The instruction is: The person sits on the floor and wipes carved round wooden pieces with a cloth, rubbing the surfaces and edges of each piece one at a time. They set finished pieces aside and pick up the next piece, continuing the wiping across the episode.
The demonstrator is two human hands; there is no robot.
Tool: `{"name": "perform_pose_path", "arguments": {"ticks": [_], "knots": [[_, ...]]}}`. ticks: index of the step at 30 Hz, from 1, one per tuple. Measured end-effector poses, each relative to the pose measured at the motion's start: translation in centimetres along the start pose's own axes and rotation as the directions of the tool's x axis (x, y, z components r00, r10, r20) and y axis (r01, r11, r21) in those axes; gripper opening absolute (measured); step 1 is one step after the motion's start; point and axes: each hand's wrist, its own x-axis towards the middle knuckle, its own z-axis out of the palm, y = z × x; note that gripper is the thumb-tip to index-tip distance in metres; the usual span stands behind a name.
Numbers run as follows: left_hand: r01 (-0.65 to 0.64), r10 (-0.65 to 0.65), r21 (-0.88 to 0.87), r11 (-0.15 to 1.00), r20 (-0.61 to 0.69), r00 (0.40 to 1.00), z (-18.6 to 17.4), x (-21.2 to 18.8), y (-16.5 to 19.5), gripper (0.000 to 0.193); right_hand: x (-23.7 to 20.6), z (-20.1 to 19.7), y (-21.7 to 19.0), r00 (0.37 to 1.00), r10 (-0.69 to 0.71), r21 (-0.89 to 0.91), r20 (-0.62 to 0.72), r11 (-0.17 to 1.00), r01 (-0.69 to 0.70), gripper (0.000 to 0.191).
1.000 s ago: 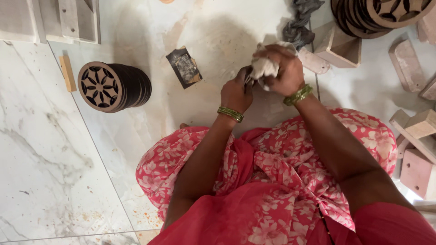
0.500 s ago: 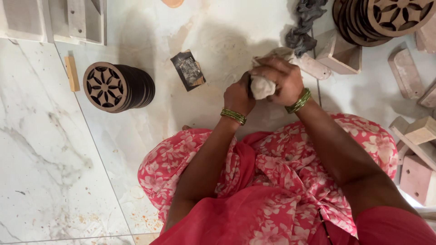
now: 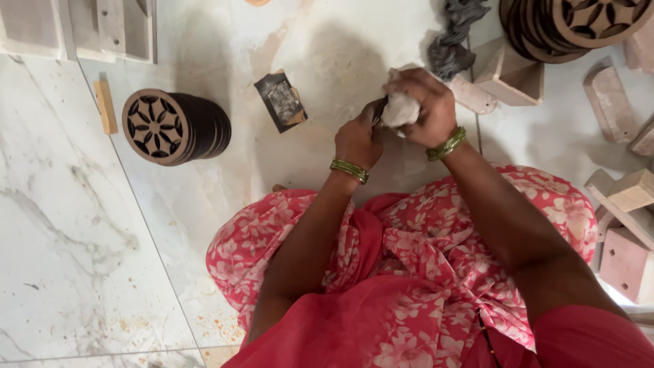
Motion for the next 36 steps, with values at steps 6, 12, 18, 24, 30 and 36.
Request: {"name": "perform_pose_path", "arguments": {"ticks": [6,12,18,24,30,36], "knots": [[0.09,-0.099,0.114,0.989,0.082,0.992,0.6,0.0,-0.2,0.048,-0.1,-0.1,0.3,0.983,-0.151,-0.172,0.107,0.971,0.167,0.046],[0.052,-0.053,0.014,0.999,0.035,0.998,-0.1,0.3,0.0,0.046,0.1,-0.2,0.7,0.8,0.575,0.454,0.17,0.675,-0.582,0.041],[0.076,-0.079,0.041,0.996,0.072,0.994,-1.3,0.5,0.9,0.041,0.4,-0.4,0.8,0.802,0.569,0.516,0.184,0.638,-0.571,0.042],[-0.009,0.008,0.028,1.0,0.022,1.0,-0.7,0.2,0.1,0.056,0.6,-0.4,0.3,0.993,-0.081,-0.205,0.086,0.974,0.098,0.04],[0.074,-0.076,0.029,0.997,0.055,0.996,-0.2,0.4,-0.5,0.043,0.8,-0.3,-0.6,0.963,0.256,0.201,0.089,0.942,-0.269,0.041],[0.079,-0.083,0.08,0.994,0.049,0.995,-0.1,0.3,-0.6,0.035,0.8,-0.2,-1.4,0.952,0.296,0.369,0.083,0.878,-0.305,0.045]]}}
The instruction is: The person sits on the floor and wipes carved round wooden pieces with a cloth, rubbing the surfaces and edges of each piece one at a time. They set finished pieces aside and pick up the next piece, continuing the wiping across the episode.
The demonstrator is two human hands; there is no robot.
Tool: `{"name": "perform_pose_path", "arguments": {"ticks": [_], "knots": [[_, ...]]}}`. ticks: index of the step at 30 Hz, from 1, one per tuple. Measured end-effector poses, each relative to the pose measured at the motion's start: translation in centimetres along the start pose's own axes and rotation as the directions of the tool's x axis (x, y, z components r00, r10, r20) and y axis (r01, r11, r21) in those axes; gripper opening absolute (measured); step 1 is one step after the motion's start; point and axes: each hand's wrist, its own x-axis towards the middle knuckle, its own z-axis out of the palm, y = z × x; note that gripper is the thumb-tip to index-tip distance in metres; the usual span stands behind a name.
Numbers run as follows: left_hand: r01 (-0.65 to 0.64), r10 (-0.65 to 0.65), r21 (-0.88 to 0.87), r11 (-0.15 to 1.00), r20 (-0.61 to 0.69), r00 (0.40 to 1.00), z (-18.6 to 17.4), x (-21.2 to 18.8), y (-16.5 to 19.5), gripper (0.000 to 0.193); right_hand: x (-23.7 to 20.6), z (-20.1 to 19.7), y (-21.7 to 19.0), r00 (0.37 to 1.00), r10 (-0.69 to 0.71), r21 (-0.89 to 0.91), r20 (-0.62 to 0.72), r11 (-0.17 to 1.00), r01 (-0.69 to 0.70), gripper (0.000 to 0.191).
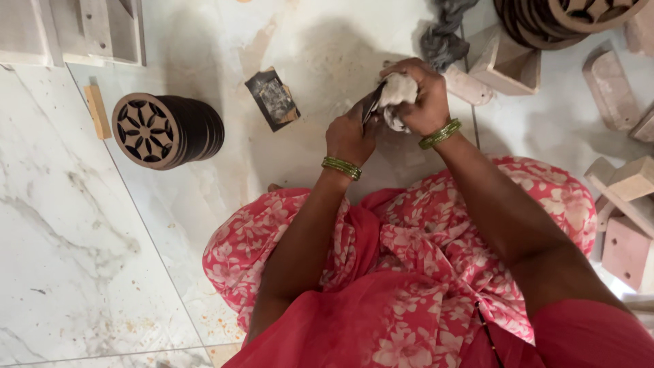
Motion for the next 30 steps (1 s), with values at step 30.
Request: {"name": "perform_pose_path", "arguments": {"ticks": [30], "knots": [[0.113,-0.11,-0.057,0.992,0.041,0.993,-2.4,0.6,0.5,0.033,0.8,-1.5,-1.2,0.995,-0.039,-0.375,0.091,0.924,0.071,0.04]]}}
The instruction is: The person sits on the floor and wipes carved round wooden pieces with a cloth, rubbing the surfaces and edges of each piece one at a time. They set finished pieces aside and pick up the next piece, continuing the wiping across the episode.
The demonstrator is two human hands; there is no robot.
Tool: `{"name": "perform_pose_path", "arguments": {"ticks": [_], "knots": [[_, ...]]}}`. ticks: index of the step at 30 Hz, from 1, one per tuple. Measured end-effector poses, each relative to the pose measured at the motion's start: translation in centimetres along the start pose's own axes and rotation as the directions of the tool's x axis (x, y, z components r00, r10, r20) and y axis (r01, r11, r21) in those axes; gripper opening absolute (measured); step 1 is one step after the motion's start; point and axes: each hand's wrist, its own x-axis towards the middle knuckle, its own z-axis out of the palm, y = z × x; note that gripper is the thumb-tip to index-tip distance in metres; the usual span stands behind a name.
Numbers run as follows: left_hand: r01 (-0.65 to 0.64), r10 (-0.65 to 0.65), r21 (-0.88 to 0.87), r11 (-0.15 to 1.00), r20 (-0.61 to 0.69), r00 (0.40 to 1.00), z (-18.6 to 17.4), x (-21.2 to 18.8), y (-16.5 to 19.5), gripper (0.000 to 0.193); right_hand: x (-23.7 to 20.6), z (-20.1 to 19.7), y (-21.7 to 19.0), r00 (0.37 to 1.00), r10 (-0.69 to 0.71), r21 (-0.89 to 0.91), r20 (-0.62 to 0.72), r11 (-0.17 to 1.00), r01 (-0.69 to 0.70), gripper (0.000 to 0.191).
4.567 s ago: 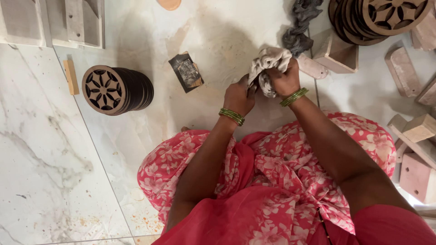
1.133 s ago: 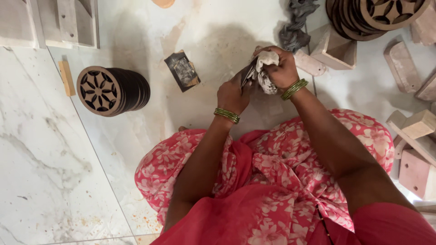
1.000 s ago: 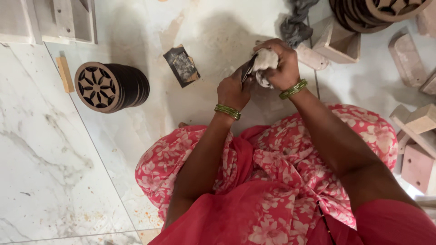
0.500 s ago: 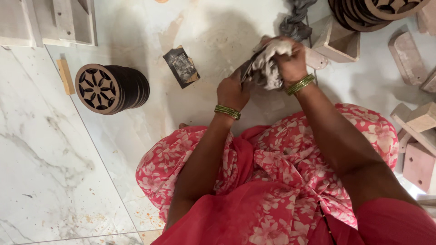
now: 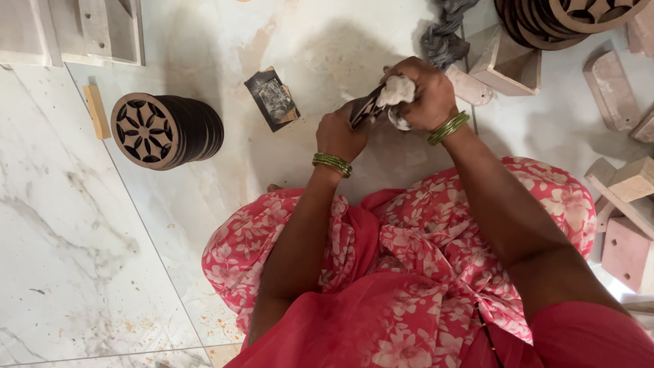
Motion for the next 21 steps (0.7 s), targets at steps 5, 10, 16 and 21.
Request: {"name": "perform_pose_path", "arguments": {"ticks": [5,10,16,21], "knots": [[-0.076,0.076,0.02,0.997,0.009,0.997,0.3,-0.4,0.1,0.037,-0.2,0.5,-0.7,0.967,-0.252,-0.33,0.026,0.911,0.247,0.047],[-0.085,0.085,-0.037,0.996,0.004,0.996,1.0,-0.3,-0.5,0.031,-0.4,1.1,-1.2,0.96,-0.28,-0.275,0.005,0.923,0.27,0.057],[-0.079,0.078,-0.059,0.995,-0.028,0.997,1.0,-0.2,-0.5,0.03,-0.5,1.5,-1.3,0.985,0.169,0.031,-0.021,0.985,-0.168,0.048],[-0.153,0.147,-0.082,0.985,-0.084,0.986,1.7,-0.4,-0.9,0.044,-0.7,1.7,-1.1,0.981,-0.19,-0.09,-0.036,0.978,0.186,0.052]]}}
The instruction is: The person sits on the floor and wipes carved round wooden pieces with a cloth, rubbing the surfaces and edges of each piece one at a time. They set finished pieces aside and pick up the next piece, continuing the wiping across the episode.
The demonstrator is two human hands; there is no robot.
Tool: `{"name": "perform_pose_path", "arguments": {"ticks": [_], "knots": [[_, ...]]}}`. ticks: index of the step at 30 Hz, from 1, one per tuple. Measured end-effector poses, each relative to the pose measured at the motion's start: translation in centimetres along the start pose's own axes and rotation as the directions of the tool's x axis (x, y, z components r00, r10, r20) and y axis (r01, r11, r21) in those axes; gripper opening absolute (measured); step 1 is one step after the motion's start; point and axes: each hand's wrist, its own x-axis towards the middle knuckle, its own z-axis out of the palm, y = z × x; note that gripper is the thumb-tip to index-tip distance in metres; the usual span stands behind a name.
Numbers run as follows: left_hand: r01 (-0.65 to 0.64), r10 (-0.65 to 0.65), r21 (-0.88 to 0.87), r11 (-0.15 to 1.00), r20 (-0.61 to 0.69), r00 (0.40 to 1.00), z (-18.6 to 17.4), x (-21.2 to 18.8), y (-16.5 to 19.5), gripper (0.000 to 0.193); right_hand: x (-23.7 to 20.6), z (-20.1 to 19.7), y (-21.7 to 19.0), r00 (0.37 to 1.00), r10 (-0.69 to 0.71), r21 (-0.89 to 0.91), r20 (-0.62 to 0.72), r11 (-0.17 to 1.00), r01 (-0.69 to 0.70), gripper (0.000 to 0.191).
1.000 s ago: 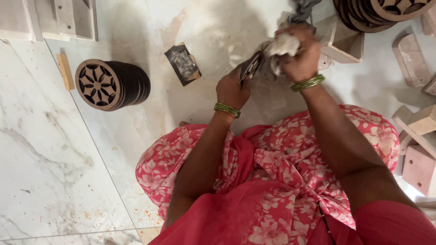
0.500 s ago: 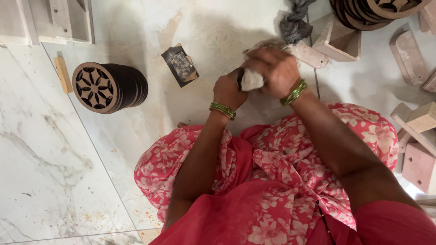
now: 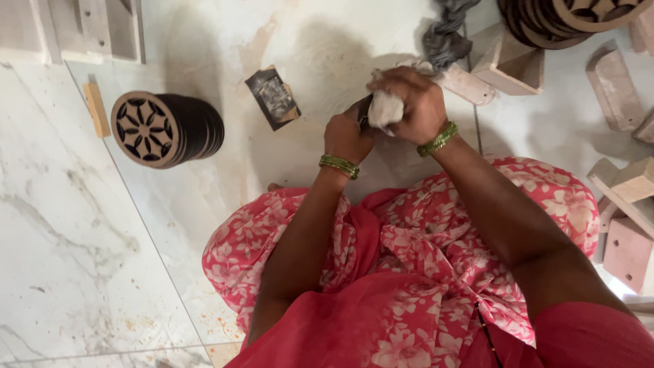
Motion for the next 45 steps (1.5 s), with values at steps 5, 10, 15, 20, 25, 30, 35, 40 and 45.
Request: {"name": "perform_pose_path", "arguments": {"ticks": [5,10,15,20,25,30,35,40,45], "knots": [[0.142,-0.156,0.181,0.973,0.067,0.986,1.0,0.2,-0.4,0.021,-0.3,0.2,0.3,0.988,-0.136,-0.124,0.073,0.982,0.144,0.052],[0.09,-0.094,0.112,0.99,0.037,0.995,0.2,0.3,0.4,0.026,-0.5,0.4,0.8,0.957,0.289,0.119,0.001,0.951,-0.287,0.039],[0.136,-0.138,0.032,0.99,0.048,0.989,-0.2,0.1,1.0,0.033,-0.7,0.7,1.2,0.938,0.347,0.14,0.004,0.928,-0.344,0.049],[0.159,-0.173,0.184,0.97,0.067,0.983,0.7,0.1,0.1,0.031,-0.9,1.1,1.5,0.989,-0.143,-0.078,0.031,0.986,0.145,0.059],[0.097,-0.097,0.008,0.995,0.003,0.995,0.5,0.0,0.0,0.041,-0.7,1.2,2.0,0.997,0.078,0.038,0.004,0.996,-0.078,0.058],[0.086,-0.086,-0.009,0.996,0.006,0.996,-0.5,0.3,1.0,0.036,-0.5,1.0,2.5,0.817,0.54,0.574,0.202,0.61,-0.546,0.041],[0.049,-0.048,-0.022,0.999,0.025,0.999,-1.2,0.3,1.7,0.032,-0.3,0.6,2.8,0.884,0.448,0.618,0.133,0.66,-0.428,0.038],[0.076,-0.08,0.044,0.996,0.096,0.992,-0.7,0.4,1.3,0.038,-0.4,0.4,2.7,1.0,0.026,0.028,0.001,0.999,-0.026,0.052],[0.024,-0.025,0.027,0.999,0.047,0.999,-0.2,0.1,0.3,0.047,-0.5,0.5,2.4,1.0,0.003,0.1,0.012,0.995,-0.004,0.052]]}}
